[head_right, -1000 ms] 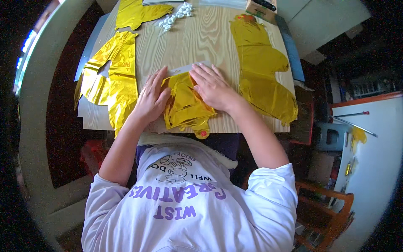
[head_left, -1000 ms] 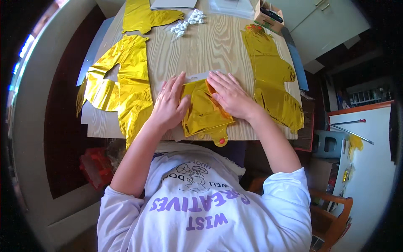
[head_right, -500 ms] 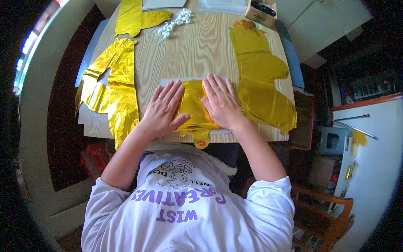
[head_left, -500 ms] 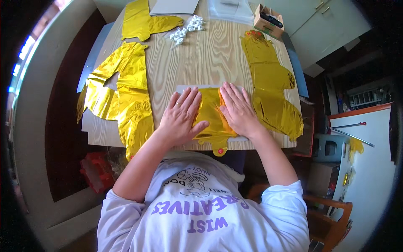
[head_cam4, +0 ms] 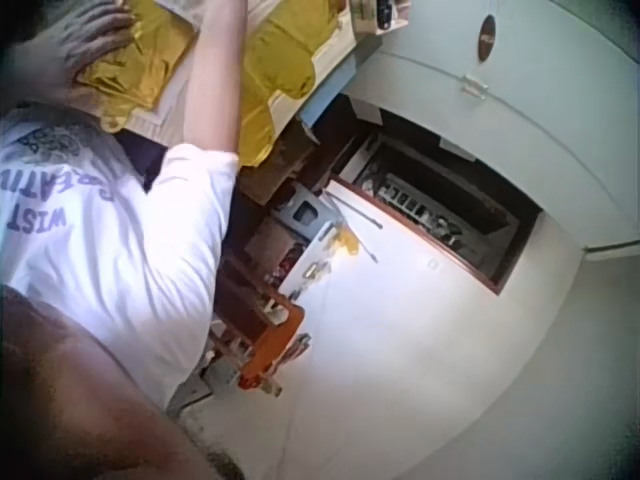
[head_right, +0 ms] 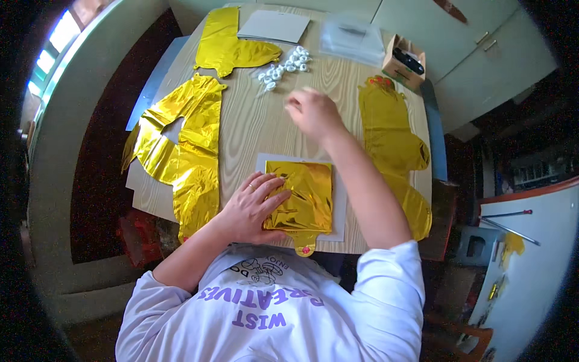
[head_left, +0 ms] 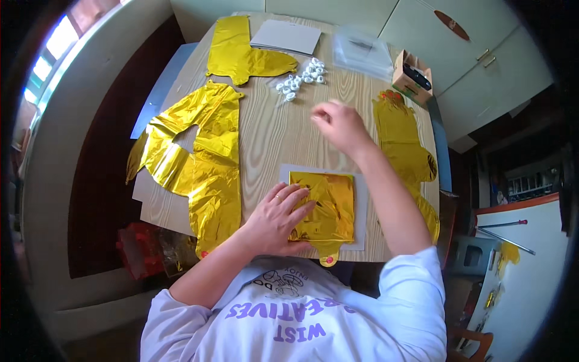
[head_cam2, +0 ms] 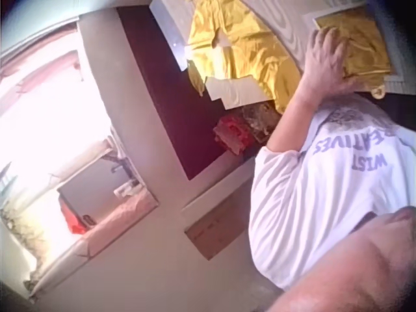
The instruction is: Manually folding gold foil balloons and placing them into clear plastic bags with instruction cards.
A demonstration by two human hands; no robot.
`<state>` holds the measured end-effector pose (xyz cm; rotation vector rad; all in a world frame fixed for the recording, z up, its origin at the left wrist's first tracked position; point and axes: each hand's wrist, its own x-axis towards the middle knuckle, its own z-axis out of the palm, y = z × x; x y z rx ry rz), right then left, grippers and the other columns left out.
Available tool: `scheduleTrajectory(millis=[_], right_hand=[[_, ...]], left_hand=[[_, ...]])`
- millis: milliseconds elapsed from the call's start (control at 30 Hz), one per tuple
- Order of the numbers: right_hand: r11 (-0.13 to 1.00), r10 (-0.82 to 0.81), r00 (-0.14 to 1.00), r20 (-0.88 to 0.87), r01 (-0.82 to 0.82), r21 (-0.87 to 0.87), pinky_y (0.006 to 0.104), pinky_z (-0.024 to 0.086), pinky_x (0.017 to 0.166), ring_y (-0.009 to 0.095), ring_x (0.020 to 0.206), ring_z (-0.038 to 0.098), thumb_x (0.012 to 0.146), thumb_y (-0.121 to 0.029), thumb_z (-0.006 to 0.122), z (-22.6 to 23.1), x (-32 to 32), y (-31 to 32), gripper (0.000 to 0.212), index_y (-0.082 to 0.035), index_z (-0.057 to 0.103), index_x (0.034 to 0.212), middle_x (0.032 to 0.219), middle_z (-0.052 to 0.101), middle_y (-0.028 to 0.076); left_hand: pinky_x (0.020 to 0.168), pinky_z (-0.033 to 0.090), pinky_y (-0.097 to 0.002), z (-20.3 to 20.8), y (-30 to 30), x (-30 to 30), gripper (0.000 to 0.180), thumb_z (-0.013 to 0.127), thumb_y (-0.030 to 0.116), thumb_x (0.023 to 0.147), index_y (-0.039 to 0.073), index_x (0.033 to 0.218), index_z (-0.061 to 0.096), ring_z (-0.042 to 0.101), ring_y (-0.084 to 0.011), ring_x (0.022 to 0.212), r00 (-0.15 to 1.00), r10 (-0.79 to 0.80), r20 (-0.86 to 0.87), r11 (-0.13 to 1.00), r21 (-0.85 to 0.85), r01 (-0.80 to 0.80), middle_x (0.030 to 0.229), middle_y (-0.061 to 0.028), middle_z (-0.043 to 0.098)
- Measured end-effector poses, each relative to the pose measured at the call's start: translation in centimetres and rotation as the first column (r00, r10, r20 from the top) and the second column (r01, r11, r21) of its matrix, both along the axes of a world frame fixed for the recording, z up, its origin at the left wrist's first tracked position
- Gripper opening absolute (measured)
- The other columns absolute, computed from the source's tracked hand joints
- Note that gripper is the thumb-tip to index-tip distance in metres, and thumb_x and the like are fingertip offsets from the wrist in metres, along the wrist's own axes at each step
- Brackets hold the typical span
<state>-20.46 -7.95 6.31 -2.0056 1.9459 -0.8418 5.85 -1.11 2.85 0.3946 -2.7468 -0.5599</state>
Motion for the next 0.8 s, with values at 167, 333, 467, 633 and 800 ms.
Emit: scheduleTrajectory(millis=[167, 333, 467, 633, 800], right_hand=[[0.99, -0.007, 0.977, -0.213, -0.023, -0.141, 0.0433, 0.055, 0.08, 0.033, 0.092, 0.067, 0.087, -0.018, 0.068, -4.2, 0.7, -9.1, 0.018, -0.008, 0.07, 0.101, 0.098, 0.065, 0.013], [0.978, -0.048, 0.995, -0.092, 0.028, -0.205, 0.0394, 0.055, 0.079, 0.028, 0.087, 0.068, 0.088, -0.015, 0.069, -5.0, -0.7, -7.9, 0.013, -0.005, 0.067, 0.096, 0.096, 0.067, 0.011], [0.999, -0.042, 0.946, 0.321, 0.051, -0.019, 0.0419, 0.054, 0.075, 0.033, 0.082, 0.069, 0.088, -0.017, 0.069, 1.1, 0.6, 3.7, 0.013, -0.004, 0.065, 0.09, 0.087, 0.07, 0.013], [0.986, -0.056, 0.984, 0.168, 0.029, 0.164, 0.0436, 0.053, 0.074, 0.035, 0.083, 0.068, 0.09, -0.015, 0.065, 0.6, 1.5, 16.3, 0.015, -0.001, 0.061, 0.095, 0.086, 0.069, 0.017], [0.999, -0.026, 0.996, -0.086, 0.023, -0.041, 0.0474, 0.052, 0.075, 0.039, 0.084, 0.065, 0.088, -0.007, 0.061, -2.3, 2.4, 17.6, 0.012, -0.003, 0.055, 0.097, 0.089, 0.066, 0.016]], left_hand=[[0.119, 0.026, -0.0576, -0.2, -0.1, -0.2, 0.084, 0.072, 0.061, 0.077, 0.008, 0.14, 0.052, 0.043, -0.0378, 0.137, 1.0, -0.006, 0.001, 1.0, 0.012, 0.006, 0.142, -0.0193, 0.049], [0.119, 0.025, -0.0577, -0.2, -0.2, -0.4, 0.084, 0.074, 0.057, 0.076, 0.007, 0.14, 0.052, 0.043, -0.038, 0.137, 1.0, -0.004, -0.019, 0.999, 0.051, 0.005, 0.142, -0.0195, 0.05], [0.119, 0.025, -0.0581, -0.1, 0.1, -0.2, 0.08, 0.076, 0.052, 0.073, 0.006, 0.135, 0.053, 0.044, -0.0382, 0.137, 1.0, 0.006, -0.022, 0.997, 0.072, -0.004, 0.141, -0.0201, 0.051], [0.119, 0.025, -0.0577, -0.1, 0.3, -0.1, 0.072, 0.077, 0.047, 0.071, 0.006, 0.127, 0.056, 0.044, -0.0383, 0.137, 1.0, 0.002, -0.025, 1.0, 0.023, -0.002, 0.141, -0.0201, 0.051], [0.12, 0.023, -0.0571, 0.4, 0.6, -0.2, 0.066, 0.076, 0.04, 0.073, 0.007, 0.126, 0.055, 0.041, -0.0383, 0.14, 1.0, -0.01, 0.012, 0.999, -0.041, 0.011, 0.142, -0.0187, 0.05]])
